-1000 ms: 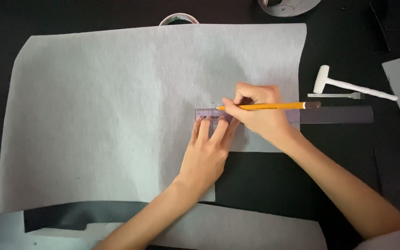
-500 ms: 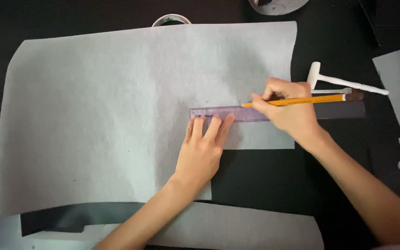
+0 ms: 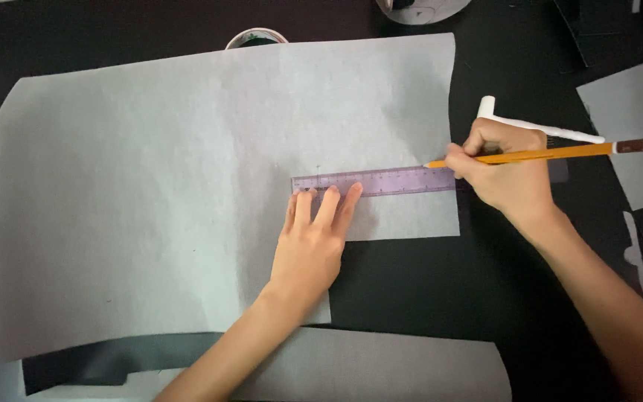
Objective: Measuring and marking lines on a piece of leather with a ruler and pencil, followed by cutting the material with scissors.
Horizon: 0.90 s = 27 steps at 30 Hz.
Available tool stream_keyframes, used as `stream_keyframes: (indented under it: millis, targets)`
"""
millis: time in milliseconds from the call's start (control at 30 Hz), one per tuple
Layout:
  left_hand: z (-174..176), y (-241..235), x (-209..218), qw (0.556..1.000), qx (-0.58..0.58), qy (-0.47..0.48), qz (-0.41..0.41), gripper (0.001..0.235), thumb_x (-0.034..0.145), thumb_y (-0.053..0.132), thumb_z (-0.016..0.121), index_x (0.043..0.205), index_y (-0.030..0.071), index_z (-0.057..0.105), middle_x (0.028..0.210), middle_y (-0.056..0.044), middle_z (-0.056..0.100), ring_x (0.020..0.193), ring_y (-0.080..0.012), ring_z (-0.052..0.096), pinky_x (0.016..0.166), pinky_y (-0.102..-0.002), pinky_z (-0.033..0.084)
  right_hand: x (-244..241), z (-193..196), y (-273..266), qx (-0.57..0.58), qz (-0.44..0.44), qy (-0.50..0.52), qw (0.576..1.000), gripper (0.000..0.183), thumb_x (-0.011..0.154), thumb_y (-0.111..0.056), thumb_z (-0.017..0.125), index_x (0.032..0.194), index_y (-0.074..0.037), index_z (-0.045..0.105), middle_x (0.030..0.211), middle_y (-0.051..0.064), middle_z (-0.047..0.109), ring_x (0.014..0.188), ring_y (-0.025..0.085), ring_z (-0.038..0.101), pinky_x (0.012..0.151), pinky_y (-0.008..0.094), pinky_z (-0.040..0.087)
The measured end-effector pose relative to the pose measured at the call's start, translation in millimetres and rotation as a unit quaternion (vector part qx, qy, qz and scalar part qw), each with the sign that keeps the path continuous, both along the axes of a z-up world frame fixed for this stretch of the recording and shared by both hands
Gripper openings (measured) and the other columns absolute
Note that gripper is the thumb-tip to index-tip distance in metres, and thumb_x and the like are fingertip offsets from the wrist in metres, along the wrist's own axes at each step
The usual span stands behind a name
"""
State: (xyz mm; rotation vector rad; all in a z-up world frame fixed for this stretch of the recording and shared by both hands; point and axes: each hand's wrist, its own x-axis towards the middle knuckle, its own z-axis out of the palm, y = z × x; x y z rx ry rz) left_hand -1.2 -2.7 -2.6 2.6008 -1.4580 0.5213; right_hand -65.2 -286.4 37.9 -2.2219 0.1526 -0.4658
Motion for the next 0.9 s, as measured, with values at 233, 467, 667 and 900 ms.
stream_keyframes:
  millis: [233,467,667,900]
  targets:
    - [1.6,0.5,-0.9,1.0,0.01,-0.004,-0.001,0.073,0.081,-0.01,0.056,0.15,0.013,0.052,0.123,-0.008,0.049,0.102,-0.0345,0.051,0.106,-0.048,0.051,-11.9,6.8,-10.6,0.002,-0.029,0.02,0.999,0.04,0.101,0.006,0.075,0.07,-0.007,0.053,0.068,0.004,0.061,0.067,0.012,0.067,0.066,0.023,0.048]
    - [3.8,-0.1,-0.6,1.0,0.011,-0.004,-0.001,0.07,0.082,-0.009,0.054,0.149,0.013,0.052,0.123,-0.008,0.051,0.103,-0.0359,0.053,0.105,-0.048,0.051,-19.7,0.8,-21.6,-0.003,-0.051,0.007,0.999,0.038,0.099,0.009,0.075,0.07,-0.005,0.055,0.071,0.008,0.065,0.068,0.012,0.069,0.072,0.023,0.056]
    - [5.1,0.8,-1.0,1.0,0.026,0.004,-0.006,0.071,0.082,-0.008,0.057,0.15,0.012,0.05,0.125,-0.009,0.05,0.105,-0.0362,0.053,0.107,-0.049,0.049,-22.5,-0.8,-24.2,0.011,-0.063,0.018,0.998,0.037,0.101,0.006,0.075,0.073,-0.007,0.055,0.069,0.008,0.065,0.069,0.013,0.072,0.069,0.021,0.056]
    - [8.7,-0.4,-0.2,1.0,0.01,-0.006,-0.009,0.071,0.081,-0.011,0.055,0.148,0.011,0.052,0.12,-0.009,0.05,0.102,-0.035,0.052,0.104,-0.047,0.051,-23.7,3.8,-18.7,0.039,-0.076,0.006,0.996,0.039,0.1,0.009,0.072,0.072,-0.006,0.051,0.067,0.01,0.063,0.07,0.016,0.074,0.092,0.028,0.063]
